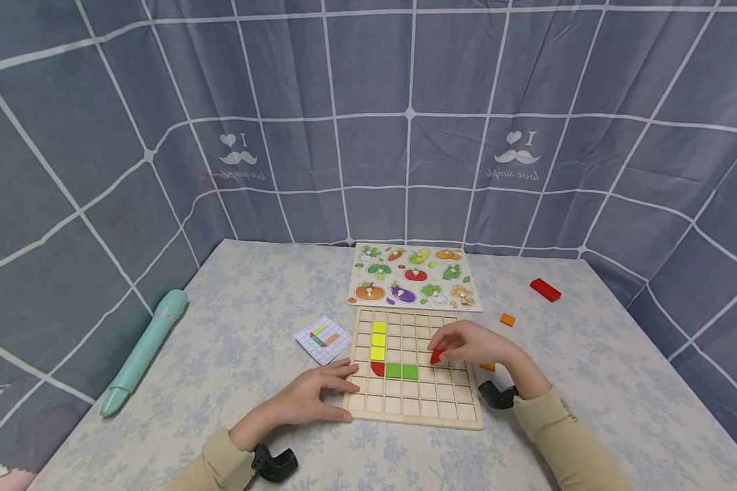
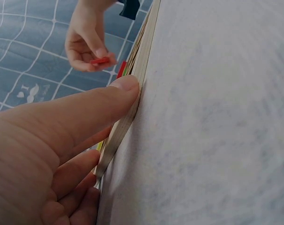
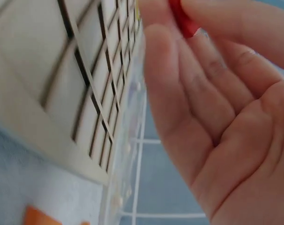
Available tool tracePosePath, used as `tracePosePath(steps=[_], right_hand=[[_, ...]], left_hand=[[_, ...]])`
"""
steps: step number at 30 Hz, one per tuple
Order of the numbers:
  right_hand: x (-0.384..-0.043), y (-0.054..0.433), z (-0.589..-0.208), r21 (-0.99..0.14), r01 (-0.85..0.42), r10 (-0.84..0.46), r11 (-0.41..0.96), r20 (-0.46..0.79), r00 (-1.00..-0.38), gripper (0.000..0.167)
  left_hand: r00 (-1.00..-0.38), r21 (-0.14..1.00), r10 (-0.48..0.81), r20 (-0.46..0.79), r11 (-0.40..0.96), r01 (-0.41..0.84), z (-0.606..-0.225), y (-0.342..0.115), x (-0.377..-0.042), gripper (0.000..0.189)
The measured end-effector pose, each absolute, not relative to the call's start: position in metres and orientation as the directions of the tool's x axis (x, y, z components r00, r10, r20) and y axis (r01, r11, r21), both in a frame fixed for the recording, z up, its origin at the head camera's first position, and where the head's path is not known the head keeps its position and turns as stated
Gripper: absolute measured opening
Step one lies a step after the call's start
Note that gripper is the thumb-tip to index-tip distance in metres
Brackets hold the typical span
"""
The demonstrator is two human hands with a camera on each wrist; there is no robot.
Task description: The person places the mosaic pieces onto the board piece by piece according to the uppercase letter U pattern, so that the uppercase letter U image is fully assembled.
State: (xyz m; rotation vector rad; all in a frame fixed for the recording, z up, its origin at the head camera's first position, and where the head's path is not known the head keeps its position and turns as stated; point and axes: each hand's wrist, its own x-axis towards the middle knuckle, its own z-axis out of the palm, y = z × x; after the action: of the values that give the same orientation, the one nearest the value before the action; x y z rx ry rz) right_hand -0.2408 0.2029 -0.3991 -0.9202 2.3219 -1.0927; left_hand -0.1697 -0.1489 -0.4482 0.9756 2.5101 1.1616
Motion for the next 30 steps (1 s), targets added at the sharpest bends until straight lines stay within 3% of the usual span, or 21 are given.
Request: tracePosePath(steps=[30], right_hand=[[-0.236, 0.186, -0.414, -0.744, -0.415, -0.713, 0.524, -0.116, -0.692, 0.011]], left_hand=[[-0.748, 0.723, 0.654, 0.116, 0.461, 0.515, -0.449, -0.15, -0.169, 0.048]])
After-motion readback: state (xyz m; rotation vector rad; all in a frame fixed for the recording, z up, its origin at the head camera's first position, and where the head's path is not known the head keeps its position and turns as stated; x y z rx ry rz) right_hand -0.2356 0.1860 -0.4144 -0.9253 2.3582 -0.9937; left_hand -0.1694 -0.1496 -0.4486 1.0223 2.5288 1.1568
